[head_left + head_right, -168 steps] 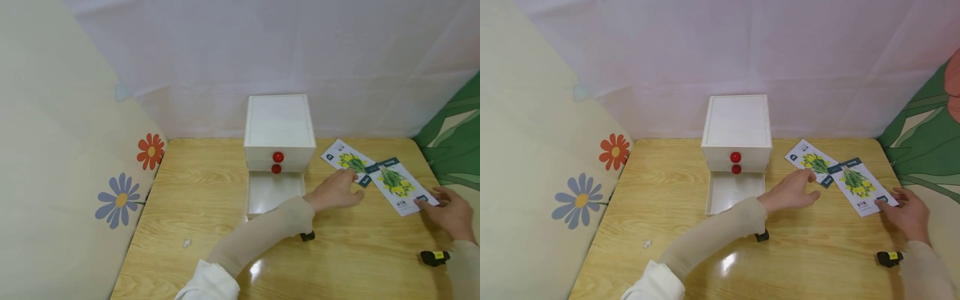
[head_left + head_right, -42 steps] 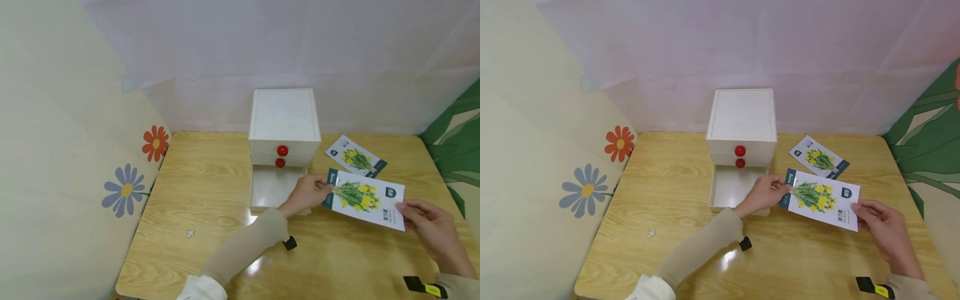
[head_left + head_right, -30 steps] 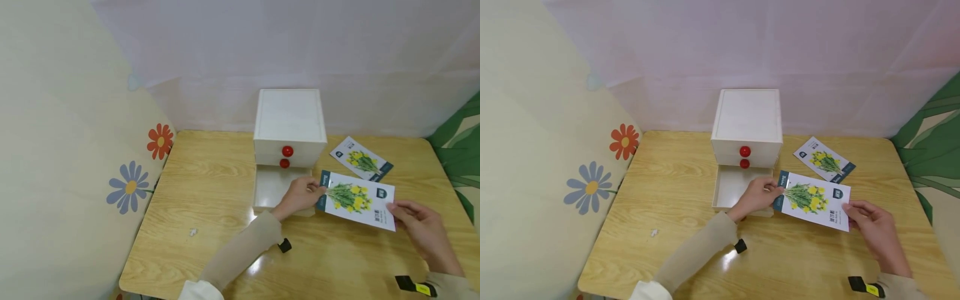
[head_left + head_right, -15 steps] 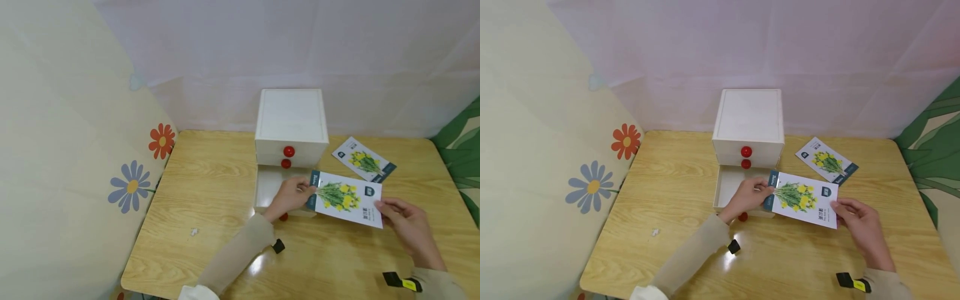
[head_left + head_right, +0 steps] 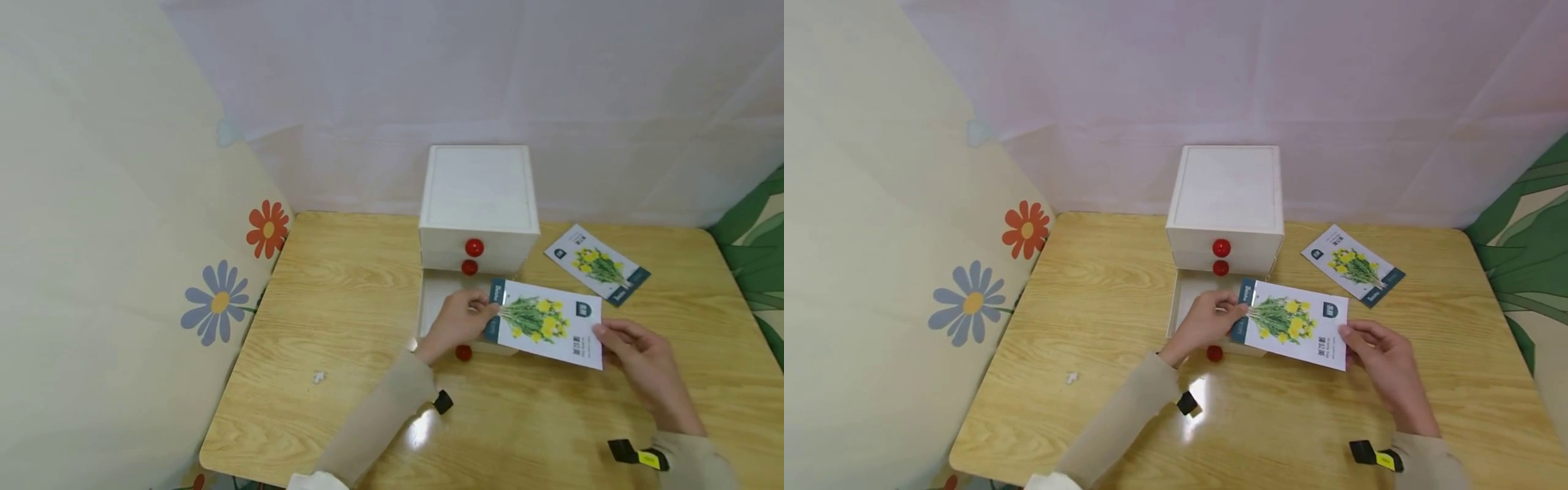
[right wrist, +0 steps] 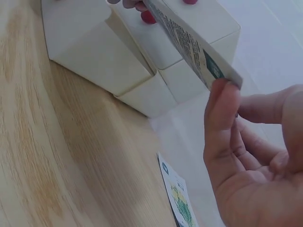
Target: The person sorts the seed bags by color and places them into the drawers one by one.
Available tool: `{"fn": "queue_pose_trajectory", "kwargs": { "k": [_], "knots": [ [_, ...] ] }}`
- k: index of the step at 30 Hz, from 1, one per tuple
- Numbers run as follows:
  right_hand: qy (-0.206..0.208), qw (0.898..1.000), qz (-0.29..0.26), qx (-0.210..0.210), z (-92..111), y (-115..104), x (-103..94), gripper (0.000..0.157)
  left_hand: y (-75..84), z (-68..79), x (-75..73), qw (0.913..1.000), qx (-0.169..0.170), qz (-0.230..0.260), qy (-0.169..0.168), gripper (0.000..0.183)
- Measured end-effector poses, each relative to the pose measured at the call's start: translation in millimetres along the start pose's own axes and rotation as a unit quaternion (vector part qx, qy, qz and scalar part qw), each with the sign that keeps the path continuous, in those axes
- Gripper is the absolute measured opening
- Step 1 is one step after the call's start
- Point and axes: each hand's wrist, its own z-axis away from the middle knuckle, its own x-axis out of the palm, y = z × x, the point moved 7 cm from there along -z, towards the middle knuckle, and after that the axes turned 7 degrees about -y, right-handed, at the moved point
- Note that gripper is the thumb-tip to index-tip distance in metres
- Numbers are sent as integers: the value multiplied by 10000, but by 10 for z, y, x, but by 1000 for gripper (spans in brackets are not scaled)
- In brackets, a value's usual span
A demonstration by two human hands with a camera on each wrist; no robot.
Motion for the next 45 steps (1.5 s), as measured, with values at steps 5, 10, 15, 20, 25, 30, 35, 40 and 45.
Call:
{"fn": "queue_pose_trajectory", "kwargs": {
  "k": [5,10,15,20,25,30,35,40,45],
  "knots": [
    [-424,9979,478,-115,-8,-3,137,26,-83,37,-79,9997,-144,-9,208,21],
    [-512,9984,190,-169,-18,5,258,21,-136,90,-148,9994,-219,5,280,19],
    [-374,9993,17,-77,-32,9,322,19,-156,134,-206,9995,-204,6,248,17],
    [-308,9992,249,14,-52,-3,371,28,-188,147,-243,9996,-65,-31,265,17],
    [-331,9988,355,-2,-60,-28,412,34,-222,153,-266,9994,73,57,335,17],
    [-408,9987,276,-90,-76,-54,448,34,-252,187,-287,9989,-28,318,333,18],
    [-480,9986,191,-118,-94,-71,480,34,-252,210,-316,9985,-75,430,339,18],
    [-501,9986,169,-83,-108,-82,513,36,-259,230,-352,9979,-137,535,341,18],
    [-552,9983,187,-72,-125,-99,561,38,-265,253,-407,9973,-204,603,369,20]
  ]
}}
